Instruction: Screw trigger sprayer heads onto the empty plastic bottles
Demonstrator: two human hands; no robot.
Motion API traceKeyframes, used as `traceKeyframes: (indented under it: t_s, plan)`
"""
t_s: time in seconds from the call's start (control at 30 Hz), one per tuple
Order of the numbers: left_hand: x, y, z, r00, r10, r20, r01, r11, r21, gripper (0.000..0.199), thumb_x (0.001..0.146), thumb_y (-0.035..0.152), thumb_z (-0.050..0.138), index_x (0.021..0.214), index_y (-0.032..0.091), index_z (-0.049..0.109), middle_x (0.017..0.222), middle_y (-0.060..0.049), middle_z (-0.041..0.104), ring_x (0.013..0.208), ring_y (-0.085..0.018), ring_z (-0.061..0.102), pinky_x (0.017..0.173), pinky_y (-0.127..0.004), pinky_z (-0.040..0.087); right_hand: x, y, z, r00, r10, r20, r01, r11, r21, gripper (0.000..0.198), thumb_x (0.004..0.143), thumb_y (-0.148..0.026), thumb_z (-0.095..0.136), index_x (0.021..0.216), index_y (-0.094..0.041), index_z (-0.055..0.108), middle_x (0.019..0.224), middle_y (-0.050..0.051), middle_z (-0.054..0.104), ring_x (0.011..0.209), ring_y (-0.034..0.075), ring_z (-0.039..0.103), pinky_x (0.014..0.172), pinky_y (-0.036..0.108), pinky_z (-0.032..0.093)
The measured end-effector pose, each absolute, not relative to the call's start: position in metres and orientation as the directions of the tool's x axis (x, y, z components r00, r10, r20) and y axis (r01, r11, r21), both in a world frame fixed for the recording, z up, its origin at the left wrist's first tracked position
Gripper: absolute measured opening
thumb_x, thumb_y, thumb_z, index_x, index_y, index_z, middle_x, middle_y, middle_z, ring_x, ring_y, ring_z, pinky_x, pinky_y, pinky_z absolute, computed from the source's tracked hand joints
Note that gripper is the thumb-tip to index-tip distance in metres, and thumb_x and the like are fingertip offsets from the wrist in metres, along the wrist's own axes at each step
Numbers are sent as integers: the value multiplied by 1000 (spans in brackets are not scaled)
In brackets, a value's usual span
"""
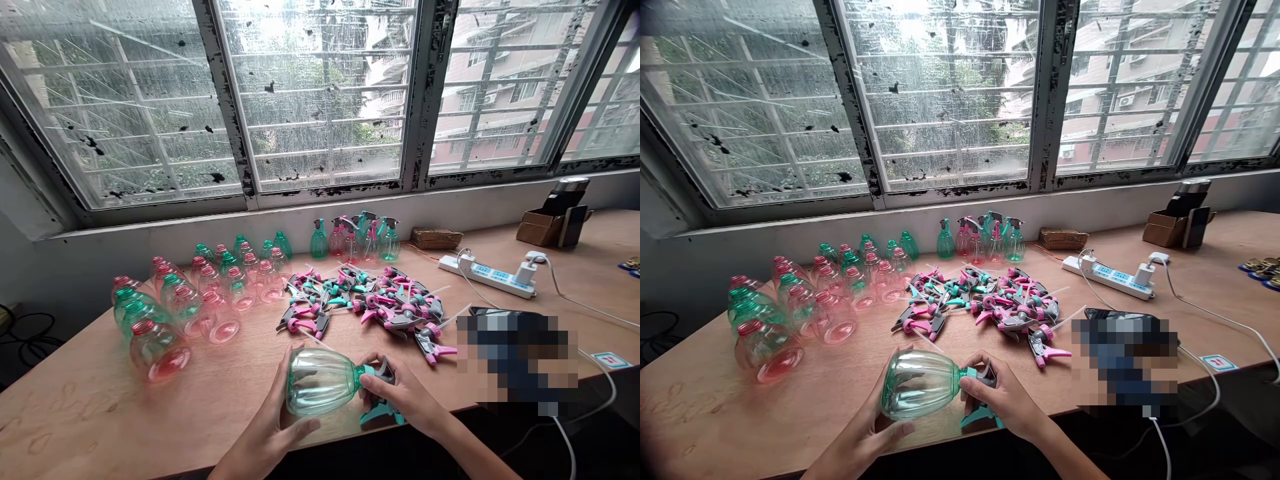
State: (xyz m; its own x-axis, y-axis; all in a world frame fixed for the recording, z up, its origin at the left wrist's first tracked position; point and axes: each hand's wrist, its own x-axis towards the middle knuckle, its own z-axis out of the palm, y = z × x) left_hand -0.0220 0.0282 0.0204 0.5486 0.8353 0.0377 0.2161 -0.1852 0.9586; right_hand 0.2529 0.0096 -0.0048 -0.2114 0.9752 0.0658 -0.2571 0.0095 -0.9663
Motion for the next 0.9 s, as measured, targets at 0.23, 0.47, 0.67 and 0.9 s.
traceKeyframes:
  t_s: [0.23,0.47,0.67,0.9]
  plan:
    - [-21,28,21,589,804,73,148,-196,969,94,97,48,59,157,44,-14,167,-5,28,150,-31,35,123,-50,28,253,9,-2,-211,976,62,-244,9,-970,38,84,-49,78,97,-18,61,72,0,73,62,19,71,63,30,55]
    - [-20,27,25,550,834,39,210,-184,960,103,92,47,67,161,34,-8,172,-7,11,157,-33,11,127,-52,11,253,10,-5,-216,973,79,-271,18,-962,35,85,-46,78,98,-18,61,73,0,74,62,18,70,62,30,55]
    - [-21,30,18,566,820,87,179,-225,958,89,99,44,56,159,42,-10,172,-5,10,155,-33,19,125,-55,16,253,10,-5,-221,972,82,-273,19,-962,34,87,-44,78,99,-18,61,74,1,74,63,17,71,62,29,54]
    - [-20,26,24,549,833,64,199,-204,959,100,93,44,67,161,35,-6,173,-6,8,157,-32,8,127,-50,10,252,9,-2,-222,972,82,-282,17,-959,34,87,-44,77,98,-18,60,72,0,74,62,16,70,62,28,55]
